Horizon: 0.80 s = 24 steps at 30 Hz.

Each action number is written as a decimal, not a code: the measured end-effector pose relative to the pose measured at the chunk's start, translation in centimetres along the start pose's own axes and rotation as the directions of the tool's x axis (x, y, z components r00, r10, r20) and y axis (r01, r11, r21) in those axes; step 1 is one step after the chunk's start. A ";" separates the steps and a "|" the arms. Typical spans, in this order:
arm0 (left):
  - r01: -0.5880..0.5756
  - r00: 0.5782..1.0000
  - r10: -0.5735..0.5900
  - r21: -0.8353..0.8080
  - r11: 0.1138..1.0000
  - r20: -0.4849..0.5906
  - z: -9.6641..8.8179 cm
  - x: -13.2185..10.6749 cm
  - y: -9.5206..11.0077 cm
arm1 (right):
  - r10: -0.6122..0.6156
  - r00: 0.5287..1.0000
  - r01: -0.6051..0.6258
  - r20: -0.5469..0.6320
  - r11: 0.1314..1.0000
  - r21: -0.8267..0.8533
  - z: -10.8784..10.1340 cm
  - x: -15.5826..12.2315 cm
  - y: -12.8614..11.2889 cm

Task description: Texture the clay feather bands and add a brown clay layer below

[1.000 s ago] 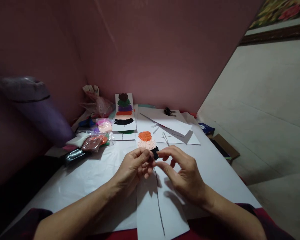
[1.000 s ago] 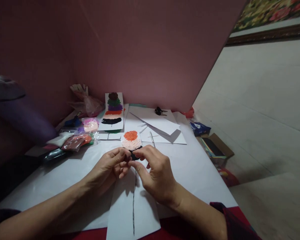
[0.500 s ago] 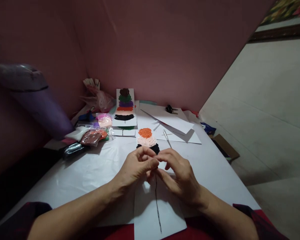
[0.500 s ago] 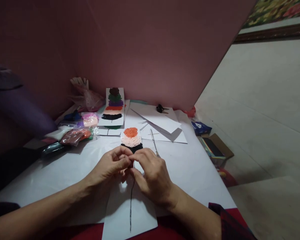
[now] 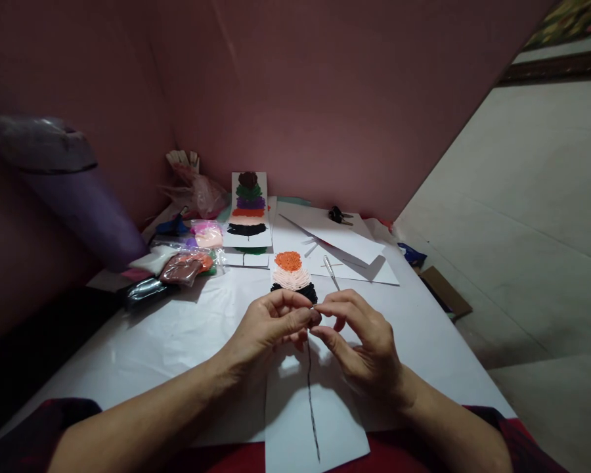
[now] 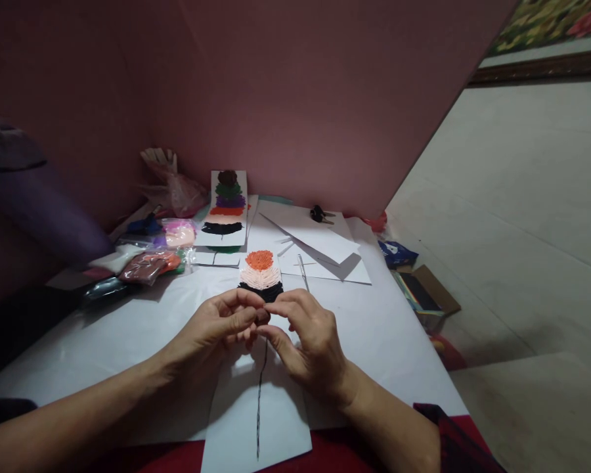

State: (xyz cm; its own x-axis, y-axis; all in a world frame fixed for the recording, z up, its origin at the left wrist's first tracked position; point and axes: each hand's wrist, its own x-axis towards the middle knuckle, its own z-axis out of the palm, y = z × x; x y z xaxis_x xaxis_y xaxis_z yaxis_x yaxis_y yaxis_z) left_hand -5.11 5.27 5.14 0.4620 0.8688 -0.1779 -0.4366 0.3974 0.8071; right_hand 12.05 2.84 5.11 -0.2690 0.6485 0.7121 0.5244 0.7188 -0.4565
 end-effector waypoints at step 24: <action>0.019 0.996 -0.019 0.004 1.000 0.088 -0.3 0.1 -0.4 | -0.052 0.999 0.052 -0.004 0.987 0.152 -0.1 0.3 -0.2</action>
State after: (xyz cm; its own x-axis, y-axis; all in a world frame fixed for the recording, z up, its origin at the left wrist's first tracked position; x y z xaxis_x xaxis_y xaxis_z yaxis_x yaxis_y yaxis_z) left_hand -5.13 5.29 4.59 0.5367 0.8316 -0.1427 -0.4245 0.4122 0.8062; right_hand 11.92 2.86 5.52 -0.2922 0.6092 0.7372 0.3807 0.7812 -0.4947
